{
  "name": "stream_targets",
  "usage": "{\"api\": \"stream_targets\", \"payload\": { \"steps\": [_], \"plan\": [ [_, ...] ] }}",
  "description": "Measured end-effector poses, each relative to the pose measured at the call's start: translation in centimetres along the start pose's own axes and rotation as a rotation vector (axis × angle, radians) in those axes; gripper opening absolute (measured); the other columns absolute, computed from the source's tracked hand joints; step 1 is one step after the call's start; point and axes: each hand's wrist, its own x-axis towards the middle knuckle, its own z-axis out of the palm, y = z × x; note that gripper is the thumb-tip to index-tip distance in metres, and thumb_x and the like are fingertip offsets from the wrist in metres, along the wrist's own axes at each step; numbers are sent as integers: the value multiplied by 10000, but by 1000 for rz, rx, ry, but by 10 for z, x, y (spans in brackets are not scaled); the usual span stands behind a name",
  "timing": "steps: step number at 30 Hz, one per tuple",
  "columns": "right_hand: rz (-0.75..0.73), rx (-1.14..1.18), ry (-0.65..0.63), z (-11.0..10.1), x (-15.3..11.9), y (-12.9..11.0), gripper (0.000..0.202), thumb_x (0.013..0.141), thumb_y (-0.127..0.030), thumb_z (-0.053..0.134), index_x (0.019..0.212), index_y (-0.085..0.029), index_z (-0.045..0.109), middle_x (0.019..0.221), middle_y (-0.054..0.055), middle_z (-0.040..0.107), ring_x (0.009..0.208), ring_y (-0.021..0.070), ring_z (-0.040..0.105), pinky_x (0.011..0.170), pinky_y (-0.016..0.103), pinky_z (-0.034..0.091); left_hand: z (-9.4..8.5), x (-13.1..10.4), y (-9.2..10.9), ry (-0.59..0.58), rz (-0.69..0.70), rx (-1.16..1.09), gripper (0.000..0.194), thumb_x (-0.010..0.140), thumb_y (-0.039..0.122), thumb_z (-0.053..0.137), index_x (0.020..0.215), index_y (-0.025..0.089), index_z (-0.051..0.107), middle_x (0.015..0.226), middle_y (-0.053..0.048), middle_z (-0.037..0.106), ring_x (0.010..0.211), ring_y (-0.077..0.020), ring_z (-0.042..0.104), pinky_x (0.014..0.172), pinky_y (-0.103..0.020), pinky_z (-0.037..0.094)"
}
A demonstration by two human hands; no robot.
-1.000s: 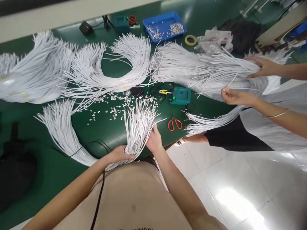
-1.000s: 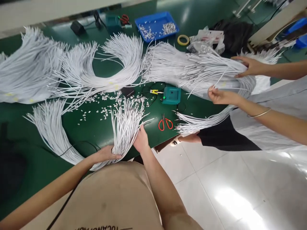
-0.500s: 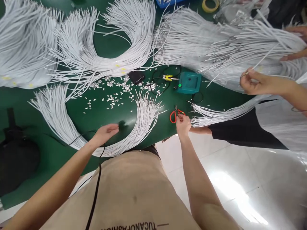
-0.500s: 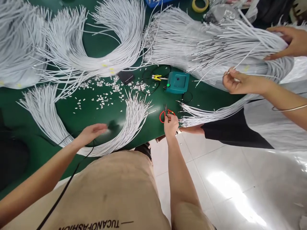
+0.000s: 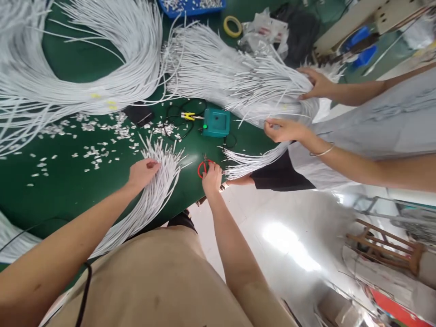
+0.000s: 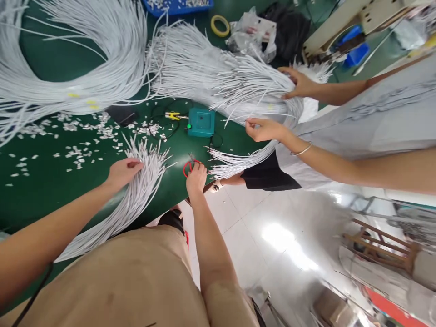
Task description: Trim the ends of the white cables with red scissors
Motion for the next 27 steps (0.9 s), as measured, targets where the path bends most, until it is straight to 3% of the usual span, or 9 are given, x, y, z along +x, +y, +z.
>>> {"api": "stream_targets", "payload": {
  "steps": [4,8,11,13,16,20,24,27],
  "plan": [
    [149,212,-70,-6,2,5,416,724,-99,495,1140,-121,492,1175,169,450,1093,269,420,950,405,299,2,-19,-2,36,76,-228,343,696,437,558,862,143,616,843,-51,644,815,-191,586,820,-310,427],
    [209,338,-123,-11,-2,10,332,685,-147,533,1017,-145,542,956,107,570,954,240,519,889,407,367,-7,-52,-5,51,102,-495,318,753,399,529,952,152,534,842,-26,628,822,-142,595,843,-274,440],
    [233,497,-200,-15,-10,10,291,702,-218,520,990,-174,532,817,38,595,765,171,574,719,328,457,-21,-79,-10,89,58,-767,285,722,391,589,909,185,526,806,5,591,775,-136,597,842,-296,459],
    [221,611,-257,-22,-16,2,287,724,-291,517,988,-178,528,772,17,591,657,136,574,588,267,455,-32,-97,-14,101,9,-813,291,702,398,613,916,214,539,806,16,578,755,-136,592,826,-302,473],
    [157,772,-307,-40,-23,-24,319,761,-445,488,926,-182,557,659,-5,555,591,107,543,550,230,427,-45,-116,-22,132,5,-772,376,692,417,626,1039,296,551,778,35,565,755,-144,581,838,-304,466],
    [-42,1148,-442,-65,-30,-82,373,769,-539,450,671,-188,532,574,-27,497,546,90,477,601,237,417,-50,-124,-29,81,-38,-681,336,693,461,618,985,295,619,774,22,614,817,-170,568,902,-310,411],
    [-227,974,-701,-60,-37,-134,316,664,-483,624,613,-182,545,529,-44,495,541,94,461,568,221,388,-49,-120,-26,-20,-74,-673,387,688,473,626,1002,246,623,791,-1,647,844,-170,557,883,-302,401],
    [-261,807,-699,-40,-44,-151,286,617,-464,675,705,-196,628,585,-44,545,610,110,505,586,218,385,-50,-117,-23,-62,-71,-640,390,674,480,640,959,213,636,811,-9,652,808,-156,548,830,-280,415]
  ]
}}
